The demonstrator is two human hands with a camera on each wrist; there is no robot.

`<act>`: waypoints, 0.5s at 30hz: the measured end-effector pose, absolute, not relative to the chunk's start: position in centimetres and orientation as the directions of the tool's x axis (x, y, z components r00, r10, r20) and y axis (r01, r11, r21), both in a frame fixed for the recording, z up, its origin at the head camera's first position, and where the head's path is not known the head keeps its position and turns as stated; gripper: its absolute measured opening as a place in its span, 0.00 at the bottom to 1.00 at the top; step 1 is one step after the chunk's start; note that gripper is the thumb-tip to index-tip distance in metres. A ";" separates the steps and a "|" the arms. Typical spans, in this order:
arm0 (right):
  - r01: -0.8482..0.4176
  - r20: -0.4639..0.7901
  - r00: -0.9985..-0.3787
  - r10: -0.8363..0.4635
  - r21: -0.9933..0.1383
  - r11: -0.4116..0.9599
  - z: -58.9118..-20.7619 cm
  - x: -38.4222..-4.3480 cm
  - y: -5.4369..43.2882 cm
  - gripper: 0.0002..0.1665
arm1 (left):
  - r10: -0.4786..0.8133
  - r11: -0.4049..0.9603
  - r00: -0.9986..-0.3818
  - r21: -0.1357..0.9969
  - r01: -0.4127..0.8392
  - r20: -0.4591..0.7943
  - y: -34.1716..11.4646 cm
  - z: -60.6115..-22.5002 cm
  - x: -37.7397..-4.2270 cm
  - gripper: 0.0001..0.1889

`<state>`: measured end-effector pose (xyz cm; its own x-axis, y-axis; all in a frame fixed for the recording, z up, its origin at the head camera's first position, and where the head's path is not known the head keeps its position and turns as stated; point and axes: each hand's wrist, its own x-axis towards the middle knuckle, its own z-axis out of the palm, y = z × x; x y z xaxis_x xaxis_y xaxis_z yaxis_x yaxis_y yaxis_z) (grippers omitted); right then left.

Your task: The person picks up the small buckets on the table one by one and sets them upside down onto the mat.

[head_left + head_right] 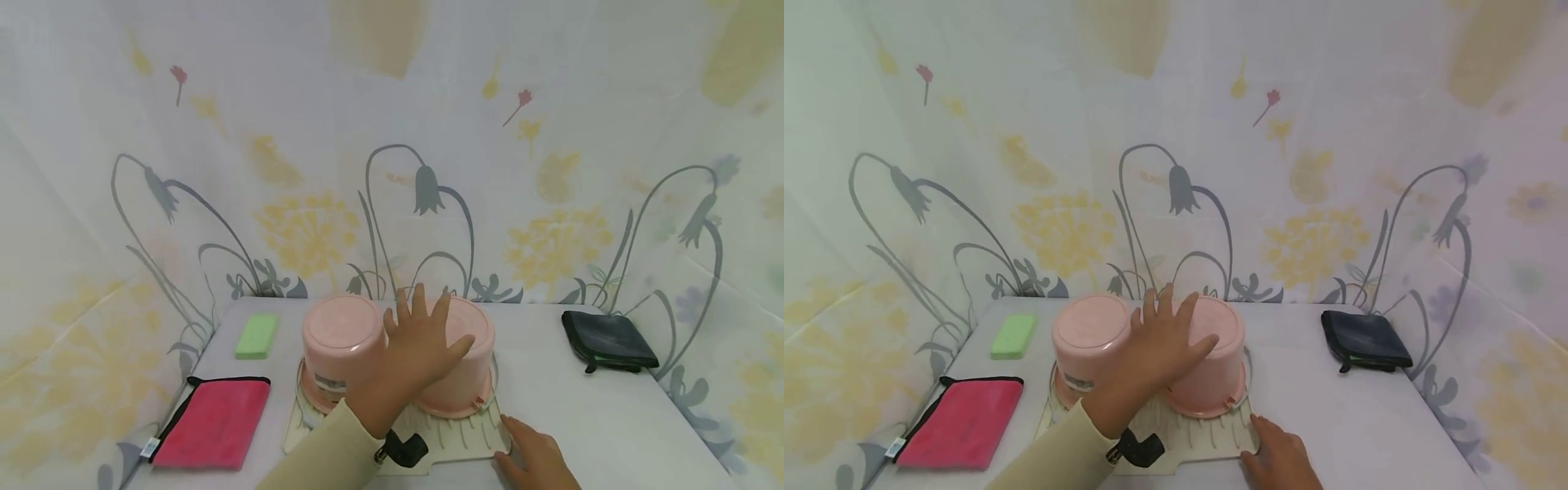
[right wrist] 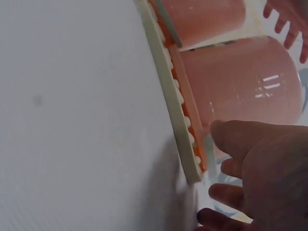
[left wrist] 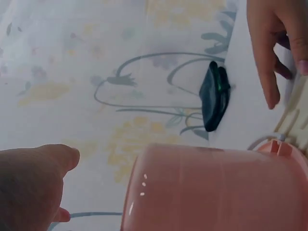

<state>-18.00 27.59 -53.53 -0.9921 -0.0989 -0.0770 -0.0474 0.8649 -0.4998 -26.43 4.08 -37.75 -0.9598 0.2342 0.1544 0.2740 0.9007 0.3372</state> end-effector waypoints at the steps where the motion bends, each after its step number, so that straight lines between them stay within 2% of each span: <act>1: -0.024 -0.103 -0.991 -0.087 -0.498 0.867 -52.9 -18.3 27.9 0.42 | 0.228 0.901 -0.961 0.342 0.269 0.156 3.6 -37.6 -26.3 0.44; 4: 0.011 -0.133 -0.990 -0.056 -0.456 0.890 -50.7 -19.2 29.0 0.42 | 0.212 0.895 -0.964 0.364 0.257 0.159 2.2 -37.3 -26.0 0.43; 6: -0.004 -0.110 -0.992 -0.054 -0.408 0.913 -48.9 -19.7 29.9 0.42 | 0.209 0.892 -0.965 0.373 0.254 0.156 1.1 -37.0 -25.8 0.43; 15: -0.208 0.162 -0.971 -0.176 -0.210 0.955 -43.8 -20.4 33.6 0.41 | 0.131 0.875 -0.971 0.437 0.208 0.201 -5.7 -37.9 -24.8 0.42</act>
